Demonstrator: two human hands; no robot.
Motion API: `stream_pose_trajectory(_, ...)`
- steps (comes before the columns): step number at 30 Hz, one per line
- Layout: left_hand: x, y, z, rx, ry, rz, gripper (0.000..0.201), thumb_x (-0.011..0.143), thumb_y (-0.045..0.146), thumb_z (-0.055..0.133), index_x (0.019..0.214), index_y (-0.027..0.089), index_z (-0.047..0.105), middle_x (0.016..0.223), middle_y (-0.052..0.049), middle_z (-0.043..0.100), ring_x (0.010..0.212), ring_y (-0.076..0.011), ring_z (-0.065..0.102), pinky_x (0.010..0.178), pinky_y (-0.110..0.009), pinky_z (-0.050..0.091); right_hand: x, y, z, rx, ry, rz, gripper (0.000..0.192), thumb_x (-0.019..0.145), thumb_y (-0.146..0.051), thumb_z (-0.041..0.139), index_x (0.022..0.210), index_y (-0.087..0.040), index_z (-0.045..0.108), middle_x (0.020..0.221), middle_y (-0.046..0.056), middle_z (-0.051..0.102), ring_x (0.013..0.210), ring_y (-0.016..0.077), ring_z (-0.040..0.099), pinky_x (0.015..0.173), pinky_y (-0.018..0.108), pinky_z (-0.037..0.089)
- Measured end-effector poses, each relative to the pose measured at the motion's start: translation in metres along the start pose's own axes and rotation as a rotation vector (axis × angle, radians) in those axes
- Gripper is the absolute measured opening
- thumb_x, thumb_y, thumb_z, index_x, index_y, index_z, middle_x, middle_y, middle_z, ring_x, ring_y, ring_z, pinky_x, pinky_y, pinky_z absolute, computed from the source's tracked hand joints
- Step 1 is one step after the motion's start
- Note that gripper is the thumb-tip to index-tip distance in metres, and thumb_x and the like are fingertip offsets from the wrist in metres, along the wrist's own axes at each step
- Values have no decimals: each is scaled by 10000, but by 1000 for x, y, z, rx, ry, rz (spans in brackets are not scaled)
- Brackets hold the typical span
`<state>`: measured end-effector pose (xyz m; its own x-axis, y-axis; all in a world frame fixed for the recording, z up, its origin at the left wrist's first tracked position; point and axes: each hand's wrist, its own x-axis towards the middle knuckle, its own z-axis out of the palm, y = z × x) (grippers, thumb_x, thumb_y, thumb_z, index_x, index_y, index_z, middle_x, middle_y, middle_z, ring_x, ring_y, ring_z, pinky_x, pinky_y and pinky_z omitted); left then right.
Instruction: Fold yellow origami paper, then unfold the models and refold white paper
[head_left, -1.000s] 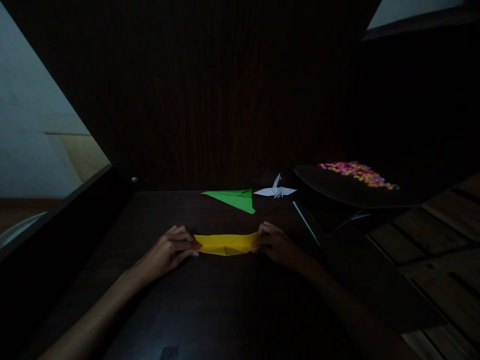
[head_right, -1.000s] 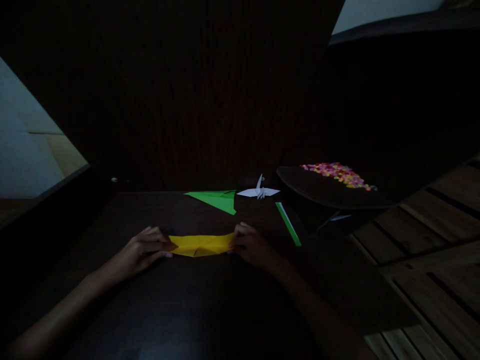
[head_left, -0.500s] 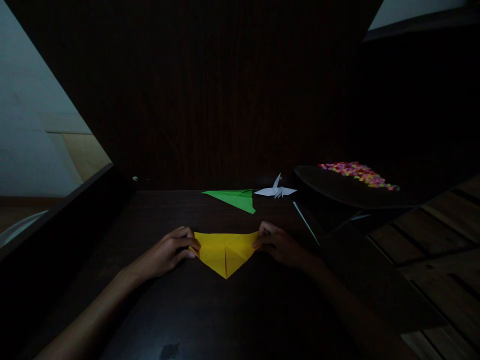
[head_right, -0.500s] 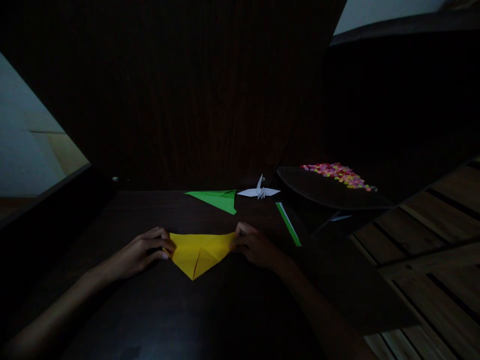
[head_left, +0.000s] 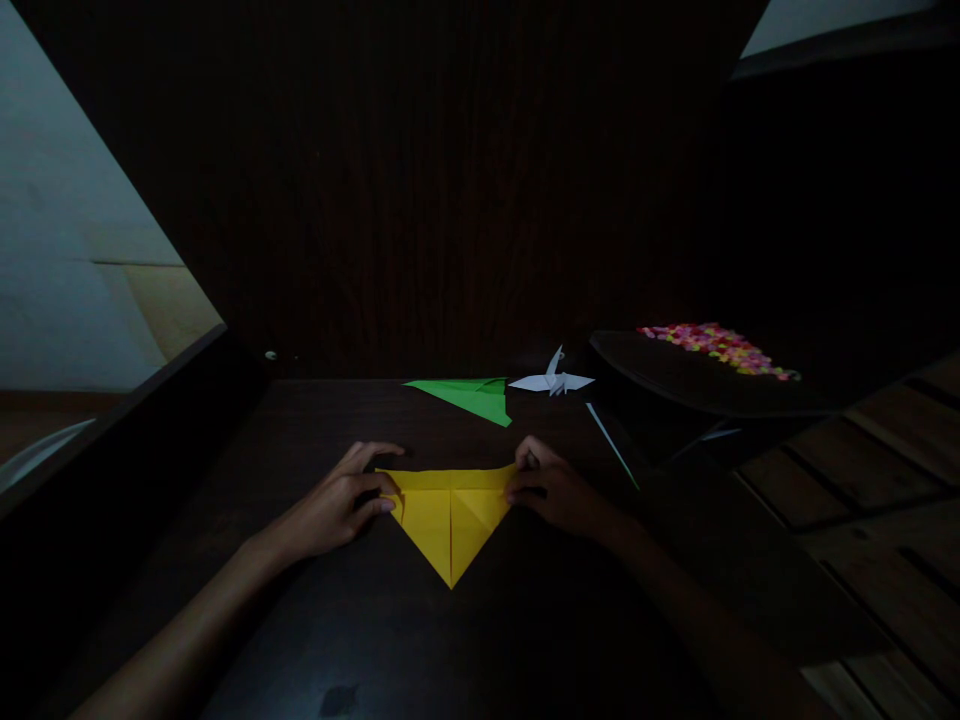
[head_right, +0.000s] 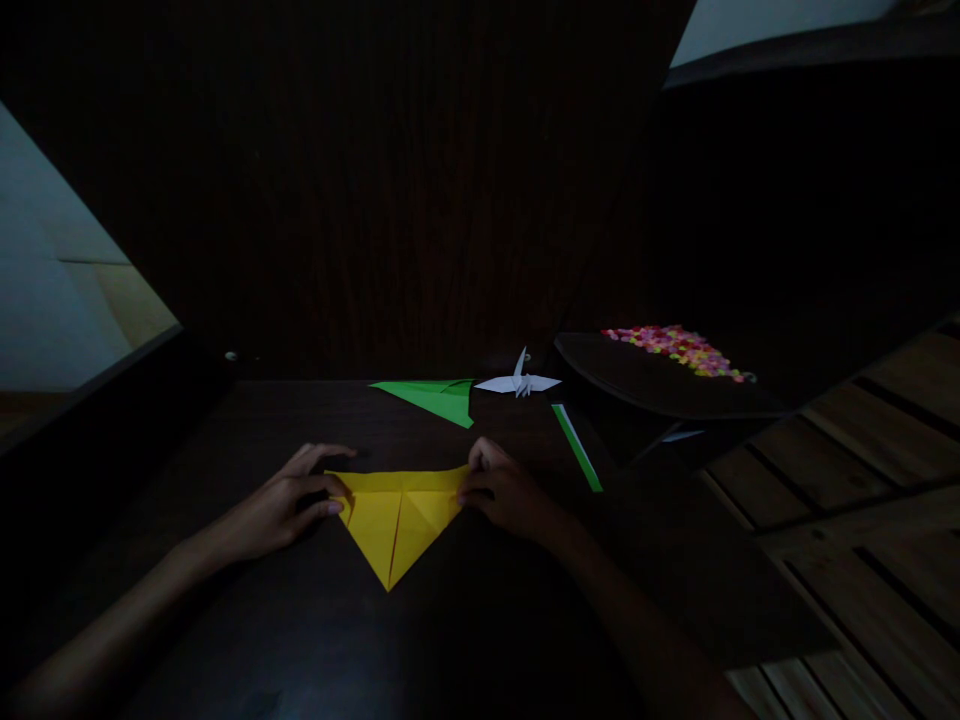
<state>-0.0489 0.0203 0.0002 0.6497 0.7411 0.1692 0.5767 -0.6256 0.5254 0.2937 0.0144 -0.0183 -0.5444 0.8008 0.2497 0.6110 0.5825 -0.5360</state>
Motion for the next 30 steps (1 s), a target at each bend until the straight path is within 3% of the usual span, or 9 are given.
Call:
stream_pose_trajectory(4,2,1,1,-36,-10,26,137,925,254,549,922,222,682,1105,-71,635,1043,-233,565,931,-391,451,1,1,0,-50,29,-37,73,806,-182,715,771,-235,751,1097,68,502,956,224,479,832,405,460)
stream_pose_trajectory(8,3,1,2,-31,-17,25,138,931,259,546,936,218,677,919,-51,654,891,-206,589,829,-344,470,1,4,0,-69,23,-57,70,811,-194,716,760,-227,750,1168,78,502,1046,250,472,923,465,432)
stream_pose_trajectory(20,3,-5,7,-64,-4,58,126,945,205,529,954,217,654,950,-42,679,912,-190,616,808,-315,470,0,4,0,33,-32,-51,48,856,-199,669,870,-220,711,986,56,612,962,219,551,834,381,478)
stream_pose_trajectory(25,4,-7,10,-55,28,81,133,947,199,518,954,207,650,951,-45,689,910,-188,633,827,-329,484,0,5,4,4,-41,-59,51,880,-202,635,881,-209,685,919,45,622,917,203,579,870,386,476)
stream_pose_trajectory(30,3,-8,13,-48,97,27,140,925,219,539,1040,198,615,1021,-64,682,959,-202,646,829,-337,517,-3,7,9,14,5,16,167,855,-202,647,1020,-221,625,1041,57,645,1054,226,589,968,433,452)
